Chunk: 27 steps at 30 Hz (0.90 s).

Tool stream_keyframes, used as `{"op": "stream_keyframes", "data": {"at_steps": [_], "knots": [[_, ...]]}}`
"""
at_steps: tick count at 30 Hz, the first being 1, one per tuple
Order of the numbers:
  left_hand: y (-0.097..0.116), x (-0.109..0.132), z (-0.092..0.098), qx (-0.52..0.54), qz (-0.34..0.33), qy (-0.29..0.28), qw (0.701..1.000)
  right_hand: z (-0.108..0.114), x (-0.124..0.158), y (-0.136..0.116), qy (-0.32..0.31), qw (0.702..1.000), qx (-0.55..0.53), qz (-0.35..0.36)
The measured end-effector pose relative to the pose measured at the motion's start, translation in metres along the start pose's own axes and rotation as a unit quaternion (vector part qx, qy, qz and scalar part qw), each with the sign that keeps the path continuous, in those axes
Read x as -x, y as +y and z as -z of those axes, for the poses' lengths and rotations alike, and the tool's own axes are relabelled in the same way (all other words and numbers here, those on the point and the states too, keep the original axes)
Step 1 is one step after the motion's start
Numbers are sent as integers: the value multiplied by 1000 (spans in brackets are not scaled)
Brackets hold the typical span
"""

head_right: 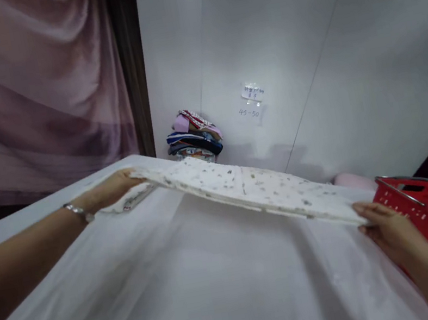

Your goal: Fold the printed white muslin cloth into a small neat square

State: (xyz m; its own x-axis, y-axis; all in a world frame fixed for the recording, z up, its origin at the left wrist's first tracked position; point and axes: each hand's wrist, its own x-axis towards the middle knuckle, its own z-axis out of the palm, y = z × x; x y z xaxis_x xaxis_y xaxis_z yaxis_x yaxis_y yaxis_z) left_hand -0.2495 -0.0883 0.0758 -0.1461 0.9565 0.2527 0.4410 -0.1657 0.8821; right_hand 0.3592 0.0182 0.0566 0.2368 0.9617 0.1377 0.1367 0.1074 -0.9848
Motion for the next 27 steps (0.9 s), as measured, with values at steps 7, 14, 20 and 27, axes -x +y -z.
{"op": "stream_keyframes", "data": {"at_steps": [7,14,20,27], "knots": [[-79,108,-49,-120,112,-84,983,13,94,118,-60,967,10,-248],[-89,144,-27,-143,106,-111,978,32,122,110,-78,970,57,-224],[-116,164,-36,-188,63,-132,971,27,136,138,-114,938,300,-132],[-105,188,-50,-367,-28,-112,923,26,158,139,-97,849,466,230]]}}
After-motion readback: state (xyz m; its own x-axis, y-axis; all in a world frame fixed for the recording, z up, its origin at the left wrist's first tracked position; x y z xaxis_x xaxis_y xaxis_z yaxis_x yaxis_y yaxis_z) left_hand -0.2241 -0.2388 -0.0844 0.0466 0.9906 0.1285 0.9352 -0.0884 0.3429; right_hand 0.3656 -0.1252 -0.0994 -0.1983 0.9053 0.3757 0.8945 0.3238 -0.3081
